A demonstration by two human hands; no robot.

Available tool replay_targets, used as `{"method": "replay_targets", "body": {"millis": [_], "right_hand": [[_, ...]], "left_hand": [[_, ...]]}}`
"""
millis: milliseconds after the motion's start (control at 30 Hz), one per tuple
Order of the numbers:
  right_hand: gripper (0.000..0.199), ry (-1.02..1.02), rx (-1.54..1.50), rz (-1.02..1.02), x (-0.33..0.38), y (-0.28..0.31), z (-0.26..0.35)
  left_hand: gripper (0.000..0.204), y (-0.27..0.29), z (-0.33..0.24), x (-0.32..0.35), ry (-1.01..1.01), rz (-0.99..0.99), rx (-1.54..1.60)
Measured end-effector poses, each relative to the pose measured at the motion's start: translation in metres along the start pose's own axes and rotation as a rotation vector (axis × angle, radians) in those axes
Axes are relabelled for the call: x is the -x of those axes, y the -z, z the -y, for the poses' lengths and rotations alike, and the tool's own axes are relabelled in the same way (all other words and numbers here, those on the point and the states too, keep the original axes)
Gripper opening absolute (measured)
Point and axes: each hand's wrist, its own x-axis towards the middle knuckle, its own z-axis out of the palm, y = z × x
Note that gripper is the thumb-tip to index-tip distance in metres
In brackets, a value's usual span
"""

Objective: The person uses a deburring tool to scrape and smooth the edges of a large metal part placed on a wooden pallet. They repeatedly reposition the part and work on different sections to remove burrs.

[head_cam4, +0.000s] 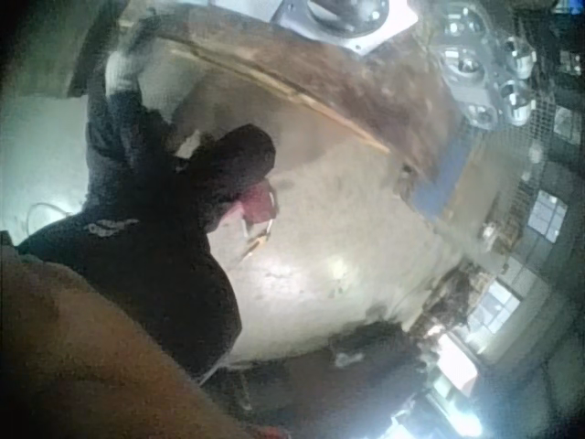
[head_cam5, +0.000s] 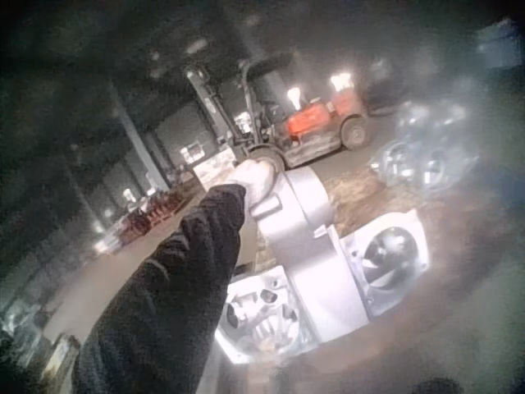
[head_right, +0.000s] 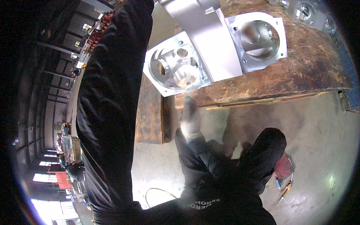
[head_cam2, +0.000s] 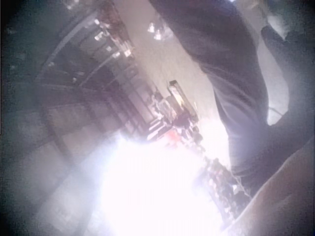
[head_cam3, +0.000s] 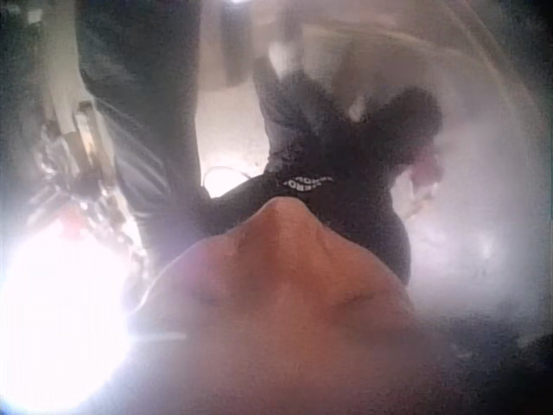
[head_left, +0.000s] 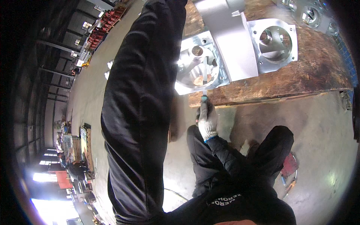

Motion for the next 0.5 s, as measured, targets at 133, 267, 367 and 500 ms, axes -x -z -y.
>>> {"method": "replay_targets", "body": {"millis": [133, 267, 367, 500], "right_hand": [[0.025, 0.189, -0.034, -0.007, -0.003, 0.010, -0.021], [0.024, 0.115, 0.050, -0.003, -0.006, 0.021, -0.017], [0.035, -0.092, 0.224, -0.069, -0.038, 0.026, -0.022], [0.045, 0.049, 0.323, 0.127, -0.014, 0.058, 0.015]], "left_hand": [[0.036, -0.018, 0.006, -0.018, -0.092, -0.104, 0.036], [0.035, -0.021, -0.001, -0.022, -0.078, -0.093, 0.036], [0.034, -0.014, -0.003, -0.035, -0.006, -0.111, 0.157], [0.034, -0.041, 0.000, -0.022, 0.156, -0.099, 0.400]]}}
